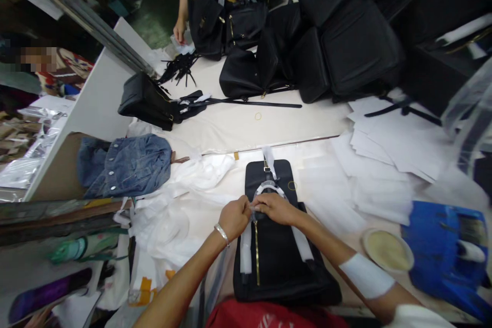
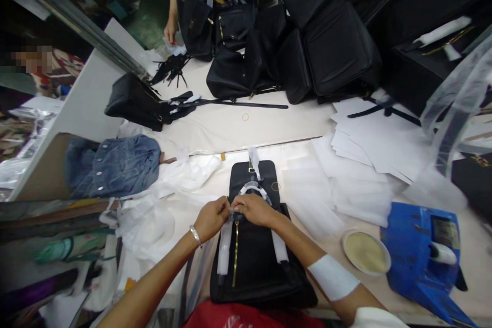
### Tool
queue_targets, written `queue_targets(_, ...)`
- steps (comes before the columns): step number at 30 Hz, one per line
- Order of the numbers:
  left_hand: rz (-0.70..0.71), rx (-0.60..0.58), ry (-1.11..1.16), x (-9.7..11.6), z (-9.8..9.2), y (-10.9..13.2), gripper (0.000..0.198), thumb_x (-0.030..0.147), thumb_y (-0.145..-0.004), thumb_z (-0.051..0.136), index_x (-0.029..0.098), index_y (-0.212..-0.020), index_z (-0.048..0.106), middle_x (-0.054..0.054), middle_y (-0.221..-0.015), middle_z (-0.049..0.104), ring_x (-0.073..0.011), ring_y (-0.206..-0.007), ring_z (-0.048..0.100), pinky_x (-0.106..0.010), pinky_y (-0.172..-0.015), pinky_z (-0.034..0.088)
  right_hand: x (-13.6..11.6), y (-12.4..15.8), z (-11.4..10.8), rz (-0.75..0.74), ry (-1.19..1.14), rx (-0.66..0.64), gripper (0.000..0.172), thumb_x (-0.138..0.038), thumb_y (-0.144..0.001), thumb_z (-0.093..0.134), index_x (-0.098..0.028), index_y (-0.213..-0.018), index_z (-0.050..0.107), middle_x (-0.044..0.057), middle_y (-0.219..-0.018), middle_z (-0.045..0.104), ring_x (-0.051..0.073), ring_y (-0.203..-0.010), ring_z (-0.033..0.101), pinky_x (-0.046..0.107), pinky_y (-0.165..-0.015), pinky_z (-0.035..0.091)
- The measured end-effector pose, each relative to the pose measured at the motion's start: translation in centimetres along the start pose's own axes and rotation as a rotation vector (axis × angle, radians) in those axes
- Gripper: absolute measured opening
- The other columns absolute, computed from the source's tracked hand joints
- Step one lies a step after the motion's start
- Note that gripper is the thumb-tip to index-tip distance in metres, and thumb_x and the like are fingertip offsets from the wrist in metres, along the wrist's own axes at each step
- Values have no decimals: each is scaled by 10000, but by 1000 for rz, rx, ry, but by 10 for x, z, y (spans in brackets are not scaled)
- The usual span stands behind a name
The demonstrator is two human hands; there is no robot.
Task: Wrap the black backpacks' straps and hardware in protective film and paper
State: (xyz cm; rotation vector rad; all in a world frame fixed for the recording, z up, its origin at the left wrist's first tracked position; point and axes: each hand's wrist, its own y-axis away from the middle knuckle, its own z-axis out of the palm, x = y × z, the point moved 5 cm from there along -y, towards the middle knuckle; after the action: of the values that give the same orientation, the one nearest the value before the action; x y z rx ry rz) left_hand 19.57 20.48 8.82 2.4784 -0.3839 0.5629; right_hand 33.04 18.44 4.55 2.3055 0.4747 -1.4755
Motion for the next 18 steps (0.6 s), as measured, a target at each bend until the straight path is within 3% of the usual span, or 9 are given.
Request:
queue_targets(6, 4, -51, -147, 4, 5, -16, 104, 239, -829, 440, 211, -759, 513, 12, -673, 592, -135, -631, 531, -230, -561, 292, 26, 17, -31, 36, 215, 89, 114, -162, -825, 528, -206, -866, 625, 37, -870, 648, 198, -872, 563, 304, -781, 388)
queue_targets(11, 41, -107, -251, 16, 13, -29, 114, 232, -834, 425, 208, -796, 530, -1, -696, 607, -147, -649, 541, -244, -570, 291, 34, 14, -17, 74, -24, 101, 180, -71, -762, 536, -211, -841, 619, -7, -814, 644, 145, -768, 584, 245, -698, 406)
queue_targets(14, 49, -192, -281, 25, 24, -35, 121, 226, -830, 430, 196, -822, 546, -18, -723, 622, -154, -659, 550, -250, -577, 295, 39, 13, -12, 107, -194, 59, 152, -101, -766, 554, -212, -844, 622, -33, -742, 634, 125, -683, 585, 224, -637, 411)
queue_targets(16, 47, -231, -279, 26, 31, -40, 120, 230, -829, 437, 188, -833, 550, -27, -742, 629, -157, -672, 556, -249, -584, 303, 39, 16, -18, 115, -200, 63, 122, -138, -780, 566, -218, -848, 628, -38, -738, 639, 129, -682, 585, 231, -641, 412)
queue_targets(18, 54, -235, -273, 25, 33, -44, 119, 231, -831, 437, 188, -830, 547, -25, -744, 628, -155, -676, 557, -245, -590, 311, 37, 22, -31, 119, -126, 146, 121, -180, -820, 544, -232, -883, 634, -27, -817, 657, 146, -763, 588, 256, -704, 414)
